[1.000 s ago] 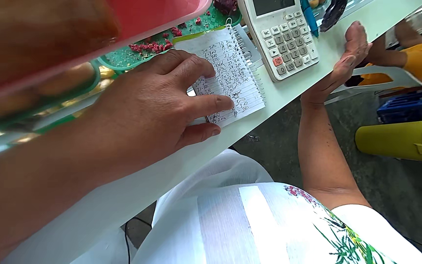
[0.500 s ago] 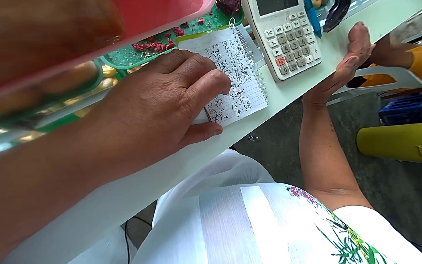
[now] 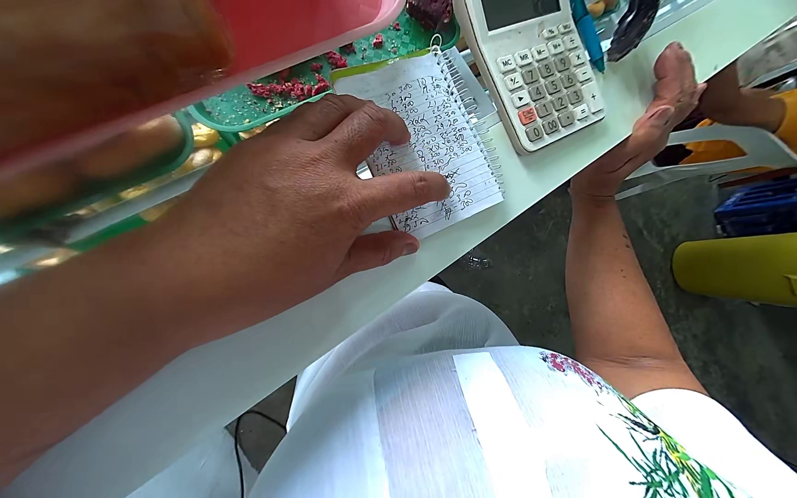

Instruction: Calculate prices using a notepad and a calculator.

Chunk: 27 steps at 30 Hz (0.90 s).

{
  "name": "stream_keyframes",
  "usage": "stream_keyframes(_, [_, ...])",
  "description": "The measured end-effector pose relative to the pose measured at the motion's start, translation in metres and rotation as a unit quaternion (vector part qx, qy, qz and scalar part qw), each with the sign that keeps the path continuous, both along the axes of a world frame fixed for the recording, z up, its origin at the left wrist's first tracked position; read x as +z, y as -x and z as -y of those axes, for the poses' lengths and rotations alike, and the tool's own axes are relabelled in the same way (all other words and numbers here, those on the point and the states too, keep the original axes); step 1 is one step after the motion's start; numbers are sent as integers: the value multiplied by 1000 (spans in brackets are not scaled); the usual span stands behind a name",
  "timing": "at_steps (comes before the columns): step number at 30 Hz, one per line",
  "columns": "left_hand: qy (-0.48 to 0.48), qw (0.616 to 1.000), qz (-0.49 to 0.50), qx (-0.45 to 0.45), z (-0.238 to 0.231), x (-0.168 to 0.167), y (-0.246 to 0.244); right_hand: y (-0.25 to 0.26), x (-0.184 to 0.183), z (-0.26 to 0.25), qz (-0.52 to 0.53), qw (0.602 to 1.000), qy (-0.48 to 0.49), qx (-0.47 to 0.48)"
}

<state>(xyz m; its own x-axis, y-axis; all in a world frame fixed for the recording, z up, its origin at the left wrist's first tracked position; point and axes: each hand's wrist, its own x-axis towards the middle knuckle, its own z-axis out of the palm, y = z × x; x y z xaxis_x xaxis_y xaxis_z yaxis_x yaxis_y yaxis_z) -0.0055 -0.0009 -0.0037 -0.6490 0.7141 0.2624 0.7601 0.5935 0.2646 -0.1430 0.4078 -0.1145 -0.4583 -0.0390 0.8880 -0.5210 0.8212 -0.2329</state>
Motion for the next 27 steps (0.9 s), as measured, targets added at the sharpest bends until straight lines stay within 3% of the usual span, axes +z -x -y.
stream_keyframes(27, [11,1000,-7,2,0,1,0,0,-1,2,-6,1000,7,4])
